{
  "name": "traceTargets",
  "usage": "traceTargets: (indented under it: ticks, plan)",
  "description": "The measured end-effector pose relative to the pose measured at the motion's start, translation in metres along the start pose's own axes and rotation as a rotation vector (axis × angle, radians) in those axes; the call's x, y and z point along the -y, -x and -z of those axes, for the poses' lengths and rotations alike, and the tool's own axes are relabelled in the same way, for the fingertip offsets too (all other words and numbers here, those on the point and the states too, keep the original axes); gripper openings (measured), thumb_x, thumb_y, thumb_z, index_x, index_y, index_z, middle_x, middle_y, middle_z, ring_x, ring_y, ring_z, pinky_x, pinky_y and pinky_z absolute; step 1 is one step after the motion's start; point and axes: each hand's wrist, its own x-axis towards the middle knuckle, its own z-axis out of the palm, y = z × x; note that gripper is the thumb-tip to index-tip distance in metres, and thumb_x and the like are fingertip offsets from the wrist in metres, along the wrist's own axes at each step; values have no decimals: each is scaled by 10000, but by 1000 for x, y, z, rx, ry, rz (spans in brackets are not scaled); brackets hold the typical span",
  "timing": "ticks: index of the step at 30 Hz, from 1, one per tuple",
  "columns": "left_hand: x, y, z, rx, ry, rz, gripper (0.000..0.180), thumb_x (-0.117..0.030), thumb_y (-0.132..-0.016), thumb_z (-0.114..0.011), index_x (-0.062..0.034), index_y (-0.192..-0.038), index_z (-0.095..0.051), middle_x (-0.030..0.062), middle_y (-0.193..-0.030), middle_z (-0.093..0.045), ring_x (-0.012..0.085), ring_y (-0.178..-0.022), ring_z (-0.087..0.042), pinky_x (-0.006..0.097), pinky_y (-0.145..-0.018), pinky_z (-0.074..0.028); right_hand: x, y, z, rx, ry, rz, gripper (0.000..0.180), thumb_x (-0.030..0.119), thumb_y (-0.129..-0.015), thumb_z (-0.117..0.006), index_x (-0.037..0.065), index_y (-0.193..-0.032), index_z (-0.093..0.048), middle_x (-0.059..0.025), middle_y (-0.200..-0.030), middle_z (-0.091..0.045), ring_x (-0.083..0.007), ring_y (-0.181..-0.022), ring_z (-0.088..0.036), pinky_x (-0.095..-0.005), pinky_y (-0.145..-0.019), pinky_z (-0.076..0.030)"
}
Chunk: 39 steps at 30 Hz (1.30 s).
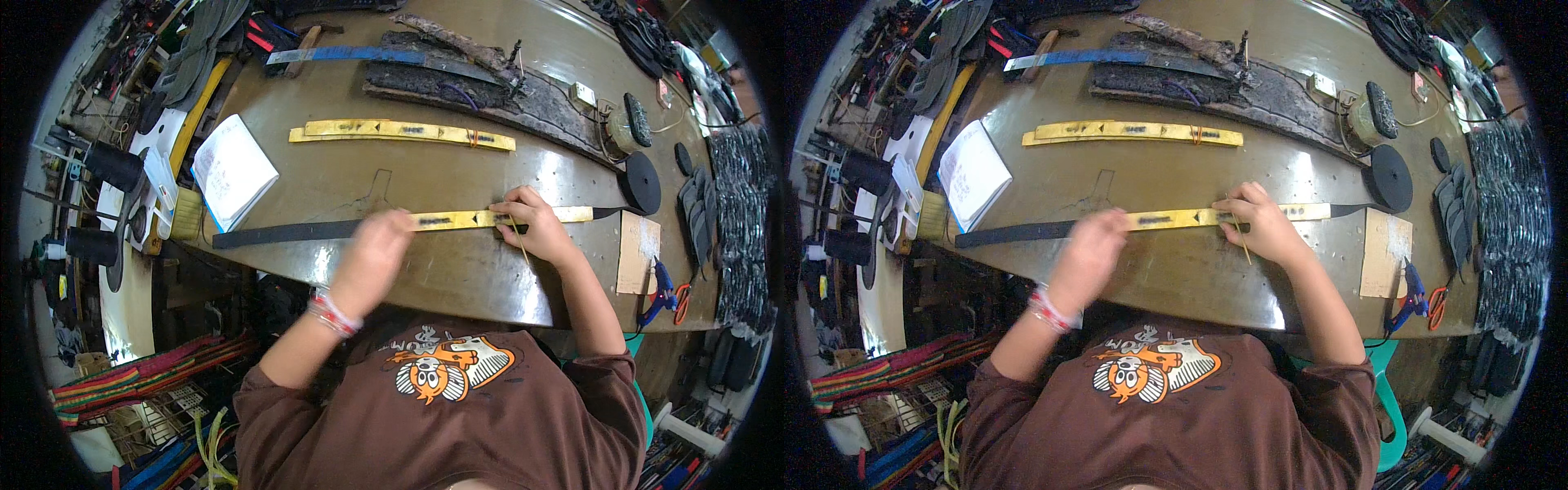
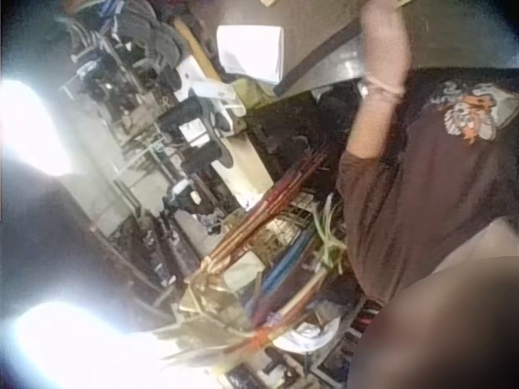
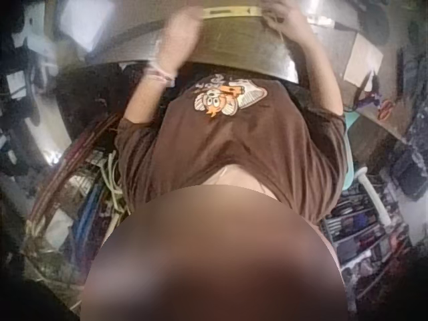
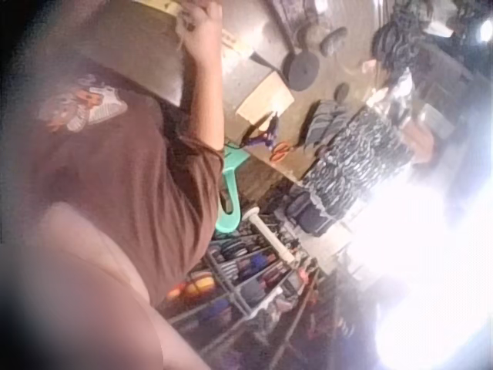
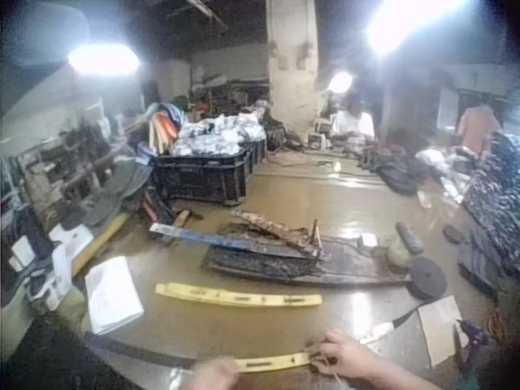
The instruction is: The person measures and marks a black strap using a yellow ruler, then cuts it with a hammer. They retrieve small white labels from a plastic bag and attach them to the strap pieces using a hot glue gun. The person also handles a roll of black material and places it on the table.
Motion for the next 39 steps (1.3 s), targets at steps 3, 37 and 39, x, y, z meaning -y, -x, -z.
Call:
traceTargets:
  ticks: [3,37,39]
  plan:
    - [-34,6,-30,99,-55,-61,401,-83,-853,-552,110,-1199,-487,250,-1290,-451,370,-1263,-397,399,-1056,-355,0,2,6,12,-15,-17,325,61,-674,-721,63,-994,-667,-91,-935,-544,-278,-921,-525,-350,-825,-468]
    - [-52,-32,-28,212,-365,-99,570,-39,-771,-531,-90,-1333,-451,88,-1175,-501,281,-818,-506,306,-685,-531,31,-16,-15,-62,-54,-12,102,79,-827,-573,31,-889,-507,-137,-822,-609,-320,-845,-609,-398,-731,-487]
    - [-51,-33,-29,221,-378,-107,558,-43,-775,-525,-76,-1328,-454,89,-1174,-501,284,-815,-509,302,-686,-530,31,-17,-17,-51,-33,66,94,87,-834,-538,38,-897,-489,-139,-827,-595,-341,-851,-586,-415,-733,-472]
